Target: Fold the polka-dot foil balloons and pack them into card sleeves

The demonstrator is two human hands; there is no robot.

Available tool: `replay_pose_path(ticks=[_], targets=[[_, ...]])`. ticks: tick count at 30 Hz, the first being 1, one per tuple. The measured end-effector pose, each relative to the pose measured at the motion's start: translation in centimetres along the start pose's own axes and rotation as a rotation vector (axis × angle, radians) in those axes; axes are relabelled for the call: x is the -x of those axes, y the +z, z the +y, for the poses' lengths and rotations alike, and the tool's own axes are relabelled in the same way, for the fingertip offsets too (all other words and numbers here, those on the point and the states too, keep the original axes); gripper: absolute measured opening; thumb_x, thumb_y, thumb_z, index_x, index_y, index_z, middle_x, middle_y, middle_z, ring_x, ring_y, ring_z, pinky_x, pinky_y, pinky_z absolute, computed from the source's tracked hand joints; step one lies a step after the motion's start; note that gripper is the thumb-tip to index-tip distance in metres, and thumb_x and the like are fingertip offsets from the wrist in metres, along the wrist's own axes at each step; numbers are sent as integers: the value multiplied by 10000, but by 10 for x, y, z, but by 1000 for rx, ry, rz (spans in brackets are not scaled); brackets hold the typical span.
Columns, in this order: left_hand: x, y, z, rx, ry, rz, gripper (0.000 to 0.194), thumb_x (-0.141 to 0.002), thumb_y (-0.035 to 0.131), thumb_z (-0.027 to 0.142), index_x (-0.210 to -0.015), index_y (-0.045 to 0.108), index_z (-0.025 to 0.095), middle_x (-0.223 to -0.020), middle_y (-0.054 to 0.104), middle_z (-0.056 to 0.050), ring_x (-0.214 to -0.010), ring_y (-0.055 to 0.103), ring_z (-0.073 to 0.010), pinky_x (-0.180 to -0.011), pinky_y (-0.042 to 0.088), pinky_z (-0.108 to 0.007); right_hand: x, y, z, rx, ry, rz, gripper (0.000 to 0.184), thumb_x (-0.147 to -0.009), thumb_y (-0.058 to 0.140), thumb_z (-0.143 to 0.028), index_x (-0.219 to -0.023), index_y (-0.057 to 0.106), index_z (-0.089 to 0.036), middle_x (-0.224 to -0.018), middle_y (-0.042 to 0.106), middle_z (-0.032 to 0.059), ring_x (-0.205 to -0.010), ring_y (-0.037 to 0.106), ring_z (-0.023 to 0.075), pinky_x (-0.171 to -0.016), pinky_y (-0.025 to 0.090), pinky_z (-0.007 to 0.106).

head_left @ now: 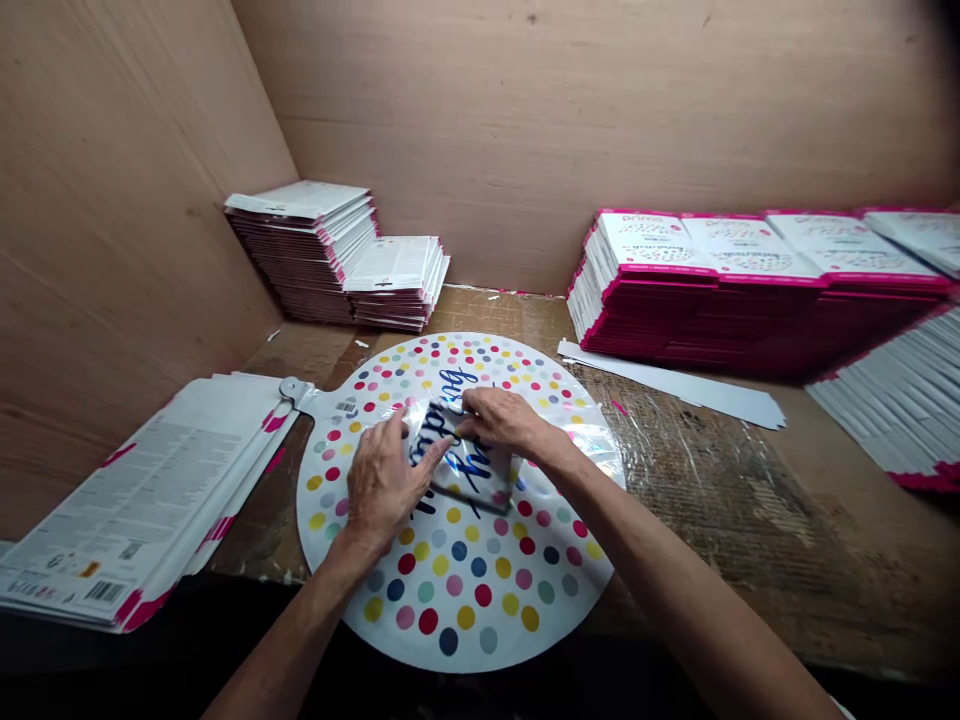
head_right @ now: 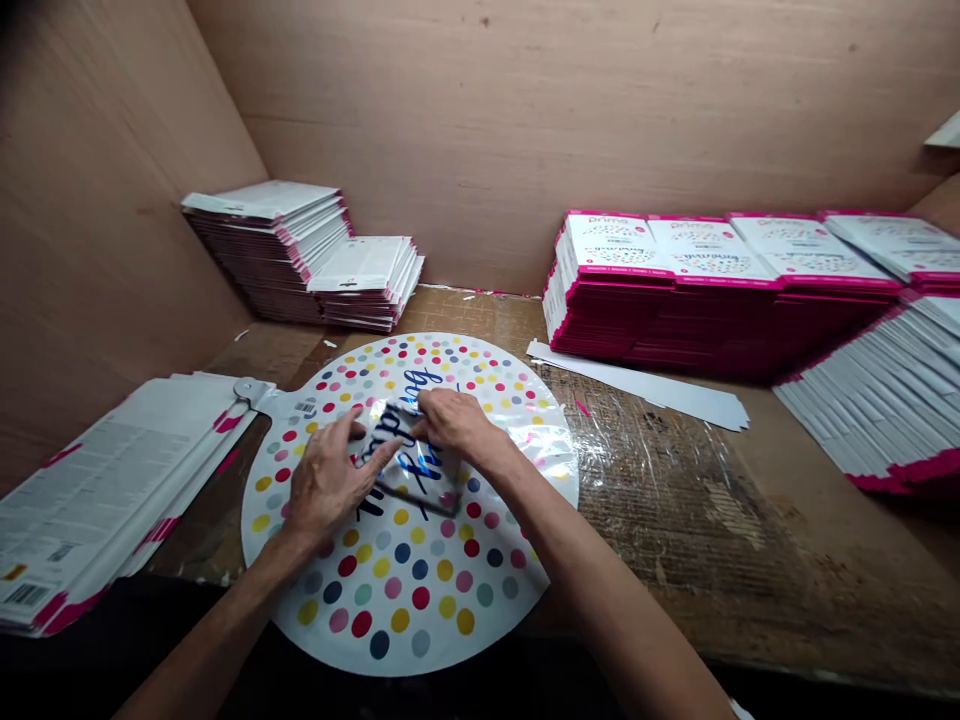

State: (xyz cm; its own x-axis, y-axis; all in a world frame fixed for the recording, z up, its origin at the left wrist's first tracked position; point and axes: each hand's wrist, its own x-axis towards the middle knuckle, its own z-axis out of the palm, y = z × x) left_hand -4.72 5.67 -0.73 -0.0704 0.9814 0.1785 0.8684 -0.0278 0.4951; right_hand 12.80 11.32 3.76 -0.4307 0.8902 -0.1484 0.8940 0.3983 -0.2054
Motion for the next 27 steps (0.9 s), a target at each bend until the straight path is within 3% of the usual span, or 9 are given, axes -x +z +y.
replay_pose_path(ticks=[2, 6, 10, 13, 16, 18, 20, 22, 27], targets=[[4, -4, 1, 245, -100, 3, 608, -838, 547, 594, -1240, 583, 139, -1118, 682, -152, -1048, 624, -306, -870, 502, -412, 20, 7, 0, -79, -28, 27, 145, -920, 604, -318, -1007, 631, -206, -890, 676, 18, -823, 600, 167, -667, 387, 248], [15, -3, 11, 726, -168, -149, 527, -793, 606, 544, -1134, 627, 142, -733, 685, -19, -681, 648, -178, -633, 500, -273, 52, 29, -15, -282, 9, 98, 267, -866, 657, -310, -1106, 585, -217, -978, 680, 36, -847, 604, 177, -685, 395, 259], [25, -9, 8, 790, -169, -60, 524, -746, 666, 519, -1104, 617, 140, -726, 697, -14, -652, 656, -163, -615, 504, -253, 67, 42, -25, -409, -9, 116, 218, -938, 542, -386, -819, 591, -210, -793, 640, 6, -735, 570, 159, -633, 365, 253], [26, -35, -26, 564, -156, 73, 472, -814, 578, 518, -1099, 622, 144, -828, 723, -67, -711, 689, -199, -668, 539, -299, 82, 48, -8, -518, -14, 184, 299, -942, 495, -420, -735, 547, -210, -717, 595, -7, -674, 534, 151, -614, 363, 252], [26, -74, -73, -62, -133, 299, 407, -871, 502, 435, -1111, 620, 129, -1049, 705, -171, -953, 674, -294, -850, 518, -406, 98, 58, 25, -631, 91, 199, 364, -909, 495, -526, -724, 539, -217, -646, 550, -14, -620, 507, 158, -563, 368, 257], [27, -94, -99, -482, -155, 237, 379, -902, 440, 393, -1049, 632, 101, -1090, 675, -238, -1044, 631, -357, -895, 482, -465, 106, 65, 43, -697, 147, 168, 407, -887, 506, -587, -714, 531, -219, -611, 520, -23, -583, 491, 153, -524, 361, 255], [25, -103, -115, -702, -185, 74, 398, -937, 350, 361, -951, 649, 97, -1020, 680, -254, -994, 645, -366, -843, 491, -457, 112, 70, 51, -741, 162, 159, 432, -880, 507, -617, -715, 530, -218, -608, 510, -26, -564, 480, 147, -503, 358, 252], [20, -106, -123, -756, -189, -28, 433, -956, 294, 336, -892, 661, 115, -963, 697, -231, -899, 672, -334, -765, 504, -412, 114, 73, 51, -754, 153, 181, 442, -880, 501, -626, -721, 541, -216, -615, 514, -19, -563, 478, 146, -494, 358, 252], [1, -128, -121, -771, -178, -93, 391, -916, 402, 375, -739, 673, 156, -794, 722, -175, -801, 686, -313, -714, 510, -374, 113, 71, 44, -751, 120, 241, 463, -869, 501, -640, -710, 564, -210, -611, 535, -6, -570, 492, 152, -494, 369, 249]])
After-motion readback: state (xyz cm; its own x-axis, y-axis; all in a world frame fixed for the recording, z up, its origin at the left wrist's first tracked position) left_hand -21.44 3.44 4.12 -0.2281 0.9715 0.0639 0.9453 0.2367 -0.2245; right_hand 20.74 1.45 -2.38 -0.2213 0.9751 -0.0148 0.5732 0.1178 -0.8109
